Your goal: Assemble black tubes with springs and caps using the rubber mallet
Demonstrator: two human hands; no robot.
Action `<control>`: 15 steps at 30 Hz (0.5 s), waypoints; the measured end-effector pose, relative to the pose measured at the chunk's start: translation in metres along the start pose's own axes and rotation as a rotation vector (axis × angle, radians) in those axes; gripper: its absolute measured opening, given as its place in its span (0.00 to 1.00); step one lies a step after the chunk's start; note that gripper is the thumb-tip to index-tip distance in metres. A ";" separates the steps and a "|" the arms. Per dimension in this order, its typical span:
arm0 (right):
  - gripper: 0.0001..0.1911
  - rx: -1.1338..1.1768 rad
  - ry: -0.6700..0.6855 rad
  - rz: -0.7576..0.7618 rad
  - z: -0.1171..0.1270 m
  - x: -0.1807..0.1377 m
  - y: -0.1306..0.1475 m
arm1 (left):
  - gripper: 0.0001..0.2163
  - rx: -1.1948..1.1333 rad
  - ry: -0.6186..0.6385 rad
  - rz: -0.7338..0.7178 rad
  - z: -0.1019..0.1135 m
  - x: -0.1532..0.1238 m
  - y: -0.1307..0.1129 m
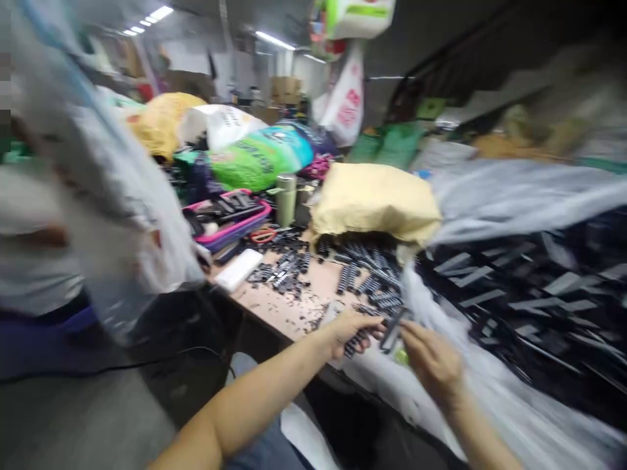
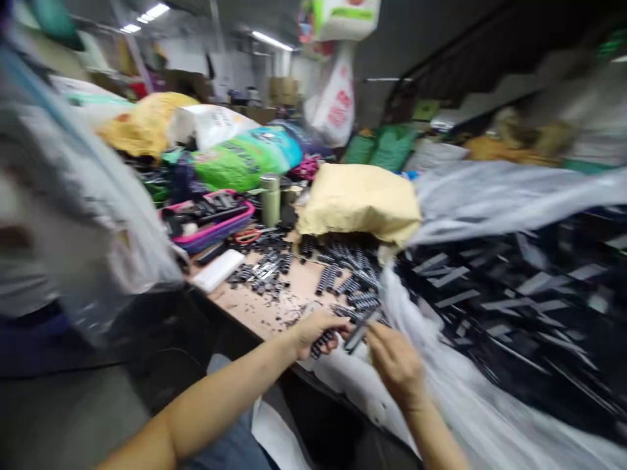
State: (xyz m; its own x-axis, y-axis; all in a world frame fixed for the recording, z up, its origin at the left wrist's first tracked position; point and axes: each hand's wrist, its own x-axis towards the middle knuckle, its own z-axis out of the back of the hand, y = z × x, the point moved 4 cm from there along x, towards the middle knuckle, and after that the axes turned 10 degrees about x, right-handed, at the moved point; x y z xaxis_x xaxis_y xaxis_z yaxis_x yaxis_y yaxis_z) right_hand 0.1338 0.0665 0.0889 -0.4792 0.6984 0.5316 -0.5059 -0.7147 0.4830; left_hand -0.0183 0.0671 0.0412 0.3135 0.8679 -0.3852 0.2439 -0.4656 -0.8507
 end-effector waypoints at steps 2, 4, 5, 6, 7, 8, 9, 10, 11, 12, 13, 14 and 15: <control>0.13 -0.051 0.065 0.091 -0.013 -0.015 -0.007 | 0.14 0.026 0.021 -0.022 -0.006 0.000 0.005; 0.15 -0.066 0.075 0.091 -0.020 -0.025 -0.006 | 0.15 0.082 -0.027 -0.066 -0.009 0.000 0.009; 0.17 -0.059 0.076 0.053 -0.019 -0.028 -0.003 | 0.15 0.122 -0.052 -0.084 -0.009 -0.001 0.012; 0.21 -0.041 0.087 0.005 -0.018 -0.029 0.001 | 0.15 0.168 -0.070 -0.098 -0.010 -0.002 0.014; 0.28 -0.013 0.104 -0.049 -0.016 -0.030 0.006 | 0.15 0.216 -0.080 -0.107 -0.012 -0.003 0.016; 0.38 0.027 0.120 -0.109 -0.014 -0.030 0.010 | 0.14 0.261 -0.086 -0.115 -0.013 -0.003 0.017; 0.45 0.084 0.114 -0.182 -0.012 -0.030 0.012 | 0.14 0.301 -0.096 -0.133 -0.015 -0.004 0.018; 0.49 0.166 0.072 -0.283 -0.011 -0.030 0.012 | 0.13 0.344 -0.119 -0.170 -0.016 -0.005 0.018; 0.48 0.283 0.004 -0.420 -0.010 -0.032 0.010 | 0.13 0.398 -0.156 -0.232 -0.017 -0.006 0.017; 0.44 0.441 -0.065 -0.589 -0.012 -0.035 0.007 | 0.12 0.471 -0.200 -0.317 -0.018 -0.008 0.016; 0.39 0.636 -0.110 -0.771 -0.017 -0.039 0.004 | 0.12 0.561 -0.240 -0.416 -0.020 -0.011 0.013; 0.35 0.849 -0.118 -0.937 -0.025 -0.044 0.003 | 0.11 0.658 -0.266 -0.516 -0.023 -0.015 0.011; 0.32 1.057 -0.093 -1.063 -0.034 -0.047 0.004 | 0.10 0.750 -0.270 -0.603 -0.026 -0.018 0.010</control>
State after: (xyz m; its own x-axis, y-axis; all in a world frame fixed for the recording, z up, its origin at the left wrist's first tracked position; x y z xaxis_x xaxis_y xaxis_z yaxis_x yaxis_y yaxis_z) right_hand 0.1298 0.0320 0.0425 -0.1645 0.9189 -0.3585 0.1772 0.3851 0.9057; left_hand 0.0025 0.0419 0.0487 0.0858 0.9768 0.1962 -0.3778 0.2142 -0.9008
